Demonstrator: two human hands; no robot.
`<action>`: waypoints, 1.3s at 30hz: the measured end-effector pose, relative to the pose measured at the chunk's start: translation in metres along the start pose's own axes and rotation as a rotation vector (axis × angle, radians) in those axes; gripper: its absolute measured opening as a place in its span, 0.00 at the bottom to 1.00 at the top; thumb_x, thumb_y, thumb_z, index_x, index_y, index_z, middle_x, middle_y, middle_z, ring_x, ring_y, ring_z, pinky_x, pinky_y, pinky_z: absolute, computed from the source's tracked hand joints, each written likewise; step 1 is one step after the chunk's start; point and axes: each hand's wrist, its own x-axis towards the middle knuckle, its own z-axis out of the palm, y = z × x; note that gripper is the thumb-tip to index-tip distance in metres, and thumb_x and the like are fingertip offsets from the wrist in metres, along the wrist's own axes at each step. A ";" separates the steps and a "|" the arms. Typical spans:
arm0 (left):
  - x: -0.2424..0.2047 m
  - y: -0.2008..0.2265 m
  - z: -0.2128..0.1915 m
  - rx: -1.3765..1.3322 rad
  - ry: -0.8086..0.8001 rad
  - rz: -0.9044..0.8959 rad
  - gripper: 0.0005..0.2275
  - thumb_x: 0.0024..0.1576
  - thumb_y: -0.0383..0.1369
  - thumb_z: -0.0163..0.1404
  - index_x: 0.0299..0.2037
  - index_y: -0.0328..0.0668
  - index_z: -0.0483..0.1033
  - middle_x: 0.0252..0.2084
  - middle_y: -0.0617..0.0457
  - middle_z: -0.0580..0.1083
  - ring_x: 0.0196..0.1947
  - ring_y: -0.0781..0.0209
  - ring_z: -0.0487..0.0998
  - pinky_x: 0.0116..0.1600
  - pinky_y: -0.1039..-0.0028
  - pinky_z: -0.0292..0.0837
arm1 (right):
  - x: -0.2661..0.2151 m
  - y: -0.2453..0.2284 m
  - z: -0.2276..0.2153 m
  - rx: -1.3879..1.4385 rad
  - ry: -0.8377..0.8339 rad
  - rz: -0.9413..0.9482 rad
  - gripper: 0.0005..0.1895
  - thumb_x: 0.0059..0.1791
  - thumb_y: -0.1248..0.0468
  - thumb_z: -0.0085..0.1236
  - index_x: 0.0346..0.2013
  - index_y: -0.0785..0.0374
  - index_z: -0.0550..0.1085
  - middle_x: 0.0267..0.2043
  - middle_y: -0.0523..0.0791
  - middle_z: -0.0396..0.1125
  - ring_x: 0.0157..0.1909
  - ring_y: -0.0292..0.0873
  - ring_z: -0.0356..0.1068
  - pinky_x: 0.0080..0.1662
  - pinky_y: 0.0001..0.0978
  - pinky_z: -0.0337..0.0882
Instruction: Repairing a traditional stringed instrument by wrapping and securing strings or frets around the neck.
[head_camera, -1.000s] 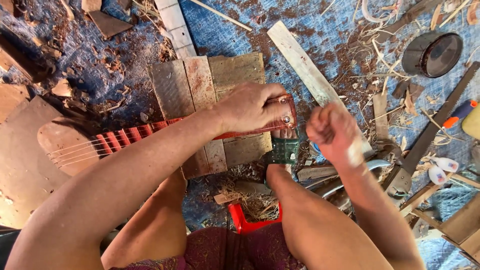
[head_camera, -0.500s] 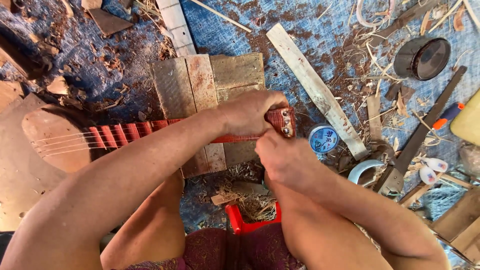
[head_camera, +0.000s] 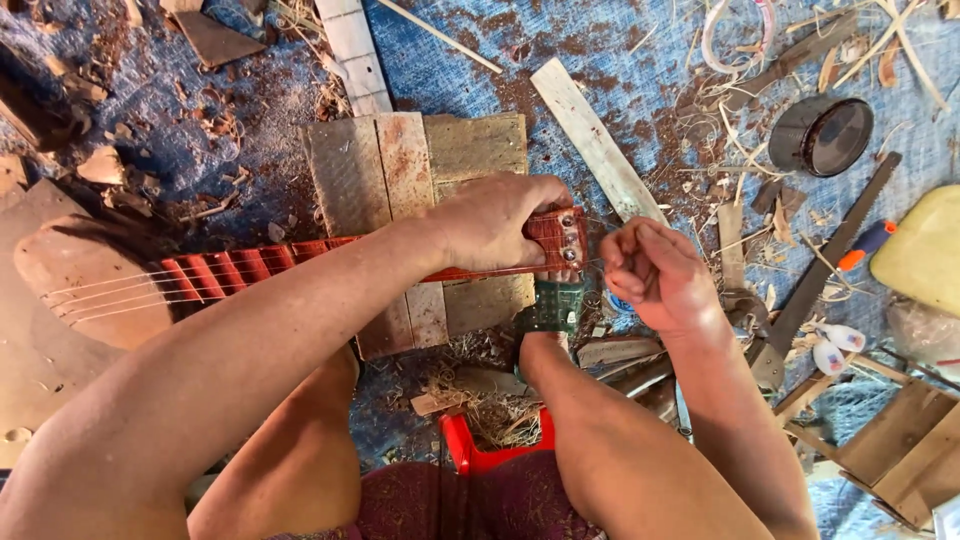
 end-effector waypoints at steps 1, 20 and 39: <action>0.001 0.001 0.000 0.004 -0.002 0.000 0.24 0.56 0.30 0.60 0.61 0.38 0.68 0.55 0.33 0.74 0.58 0.35 0.74 0.70 0.44 0.58 | 0.000 0.002 -0.001 0.002 0.001 -0.004 0.12 0.61 0.62 0.36 0.37 0.65 0.63 0.33 0.54 0.60 0.18 0.34 0.54 0.19 0.22 0.59; -0.003 0.022 0.030 0.640 0.492 -0.140 0.35 0.47 0.64 0.59 0.53 0.45 0.72 0.46 0.47 0.73 0.49 0.48 0.77 0.51 0.58 0.69 | -0.030 0.026 0.048 -0.039 -0.090 -0.336 0.14 0.60 0.62 0.40 0.34 0.66 0.66 0.58 0.54 0.61 0.49 0.49 0.69 0.45 0.34 0.71; -0.026 -0.017 0.137 -0.368 1.078 -0.214 0.10 0.56 0.32 0.61 0.44 0.36 0.82 0.24 0.50 0.75 0.24 0.65 0.72 0.30 0.74 0.68 | -0.041 0.096 -0.008 -1.238 -0.350 -0.148 0.25 0.53 0.63 0.50 0.66 0.56 0.68 0.57 0.55 0.69 0.60 0.60 0.69 0.62 0.52 0.66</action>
